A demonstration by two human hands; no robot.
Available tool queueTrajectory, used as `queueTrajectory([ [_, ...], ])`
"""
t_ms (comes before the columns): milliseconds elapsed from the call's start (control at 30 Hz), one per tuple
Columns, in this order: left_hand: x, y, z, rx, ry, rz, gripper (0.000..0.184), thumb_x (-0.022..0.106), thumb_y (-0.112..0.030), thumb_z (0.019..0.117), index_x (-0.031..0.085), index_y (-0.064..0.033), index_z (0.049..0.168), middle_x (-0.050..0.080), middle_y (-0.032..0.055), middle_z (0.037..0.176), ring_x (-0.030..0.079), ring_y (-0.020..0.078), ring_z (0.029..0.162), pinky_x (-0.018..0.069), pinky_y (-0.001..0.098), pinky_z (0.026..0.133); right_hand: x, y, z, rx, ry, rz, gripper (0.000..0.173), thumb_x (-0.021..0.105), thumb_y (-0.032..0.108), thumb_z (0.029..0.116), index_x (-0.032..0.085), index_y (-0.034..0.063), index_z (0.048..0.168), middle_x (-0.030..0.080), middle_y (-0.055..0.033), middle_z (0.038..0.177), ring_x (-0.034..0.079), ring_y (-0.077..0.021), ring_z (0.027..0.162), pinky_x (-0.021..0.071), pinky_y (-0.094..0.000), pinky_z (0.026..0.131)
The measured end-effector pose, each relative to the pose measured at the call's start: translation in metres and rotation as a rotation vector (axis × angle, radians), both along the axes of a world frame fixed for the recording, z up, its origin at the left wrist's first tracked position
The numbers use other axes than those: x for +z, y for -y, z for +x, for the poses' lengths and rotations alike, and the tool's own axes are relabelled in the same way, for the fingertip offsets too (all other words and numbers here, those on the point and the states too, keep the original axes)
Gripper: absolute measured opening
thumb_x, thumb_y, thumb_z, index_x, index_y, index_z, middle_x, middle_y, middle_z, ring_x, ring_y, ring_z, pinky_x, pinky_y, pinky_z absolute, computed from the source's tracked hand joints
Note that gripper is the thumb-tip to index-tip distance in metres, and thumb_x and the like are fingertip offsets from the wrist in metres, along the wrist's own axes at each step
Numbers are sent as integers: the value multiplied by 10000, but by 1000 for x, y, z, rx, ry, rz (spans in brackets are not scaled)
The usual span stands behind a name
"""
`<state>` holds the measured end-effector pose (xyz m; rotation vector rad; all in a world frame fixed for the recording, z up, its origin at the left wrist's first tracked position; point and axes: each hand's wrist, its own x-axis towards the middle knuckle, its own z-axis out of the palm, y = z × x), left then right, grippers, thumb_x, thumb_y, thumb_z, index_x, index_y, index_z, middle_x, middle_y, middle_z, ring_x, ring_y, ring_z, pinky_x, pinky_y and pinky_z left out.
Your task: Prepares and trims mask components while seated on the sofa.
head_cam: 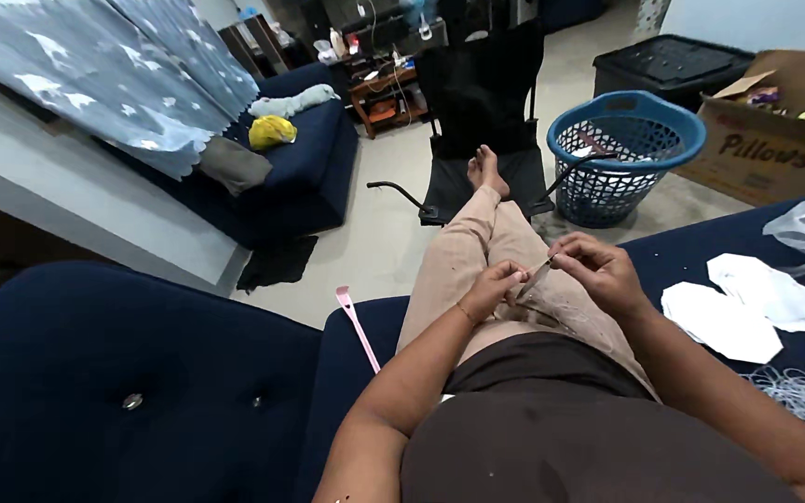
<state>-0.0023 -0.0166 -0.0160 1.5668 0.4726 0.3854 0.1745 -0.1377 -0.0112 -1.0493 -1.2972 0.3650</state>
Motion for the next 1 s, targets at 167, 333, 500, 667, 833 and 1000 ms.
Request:
queueTrajectory([
  [167, -3, -3, -1, -79, -9, -86, 186, 393, -92, 1066, 565, -22, 1058, 684, 17, 882, 652, 65, 715, 506, 208, 570, -7, -2, 8, 59, -117, 35, 189, 623, 194, 985, 709, 125, 832, 705, 47, 981, 685, -74, 880, 600, -284, 814],
  [333, -1, -2, -1, -73, -76, 46, 139, 476, -62, 1052, 581, 27, 1067, 579, -26, 762, 540, 22, 631, 475, 192, 602, -18, -4, 21, 30, -175, 58, 253, 609, 213, 1002, 709, 175, 773, 725, 85, 899, 667, -35, 829, 555, -228, 751],
  [500, -1, -3, -1, 25, -104, 375, 186, 552, -44, 1013, 666, 88, 1075, 677, 73, 839, 626, 57, 713, 553, 244, 722, -43, -6, 34, 27, -95, -19, 184, 678, 181, 946, 674, 141, 767, 698, 83, 877, 655, -18, 813, 558, -224, 749],
  [667, -2, -3, 0, -11, -202, 380, 183, 560, -44, 1019, 672, 85, 1085, 705, 95, 856, 673, 93, 743, 583, 281, 767, -70, -10, 33, 63, 158, -226, 214, 716, 204, 903, 715, 7, 986, 719, -61, 997, 676, -123, 963, 554, -345, 923],
  [833, -8, -4, 3, -30, -256, 340, 186, 572, -51, 1023, 668, 91, 1095, 717, 109, 870, 688, 109, 723, 596, 288, 739, -75, -12, 15, -11, 387, -250, 125, 732, 150, 893, 782, 44, 938, 745, -108, 1009, 677, -256, 1030, 526, -451, 949],
  [1000, -9, -3, 4, -33, -267, 300, 188, 572, -53, 1027, 660, 92, 1109, 719, 104, 871, 688, 100, 724, 594, 281, 749, -78, -12, 12, -76, 481, -296, 124, 697, 167, 921, 761, 61, 912, 734, -95, 967, 670, -284, 981, 503, -529, 907],
])
